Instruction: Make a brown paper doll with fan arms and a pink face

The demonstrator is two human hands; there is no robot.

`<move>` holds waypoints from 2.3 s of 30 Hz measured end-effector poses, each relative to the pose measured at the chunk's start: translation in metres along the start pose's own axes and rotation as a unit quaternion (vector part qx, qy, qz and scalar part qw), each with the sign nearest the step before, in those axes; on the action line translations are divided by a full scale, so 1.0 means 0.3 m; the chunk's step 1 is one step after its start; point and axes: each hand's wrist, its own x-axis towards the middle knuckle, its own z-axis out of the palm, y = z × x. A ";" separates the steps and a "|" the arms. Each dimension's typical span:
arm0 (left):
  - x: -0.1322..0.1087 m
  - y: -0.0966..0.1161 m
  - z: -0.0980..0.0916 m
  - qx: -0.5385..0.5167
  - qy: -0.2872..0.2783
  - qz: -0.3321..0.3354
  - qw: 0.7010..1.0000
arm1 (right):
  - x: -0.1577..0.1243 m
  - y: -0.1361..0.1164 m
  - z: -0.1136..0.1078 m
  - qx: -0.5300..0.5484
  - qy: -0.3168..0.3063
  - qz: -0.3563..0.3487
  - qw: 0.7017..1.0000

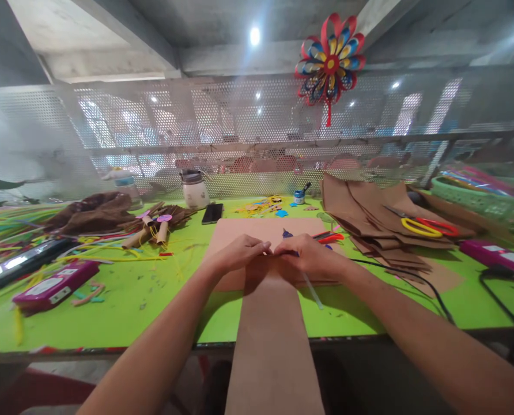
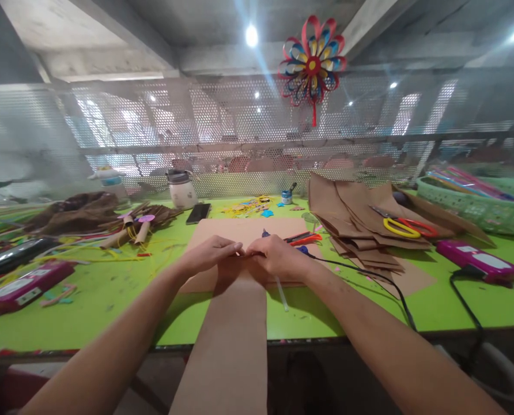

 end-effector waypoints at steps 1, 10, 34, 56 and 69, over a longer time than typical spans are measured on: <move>-0.002 0.003 0.001 0.006 -0.007 -0.004 1.000 | 0.001 -0.005 0.001 -0.010 0.004 -0.005 1.000; -0.015 0.034 -0.002 -0.002 -0.076 0.023 0.997 | 0.004 -0.016 -0.005 -0.062 0.025 -0.012 0.998; -0.025 0.017 -0.003 -0.172 -0.079 -0.041 0.981 | 0.001 -0.023 0.039 -0.215 0.023 -0.113 0.970; -0.030 0.007 -0.027 -0.167 -0.041 -0.030 0.985 | -0.009 -0.005 -0.063 0.326 -0.023 0.180 0.928; -0.039 0.083 -0.024 0.026 0.011 0.059 0.998 | 0.007 -0.034 -0.015 0.203 0.042 0.182 0.961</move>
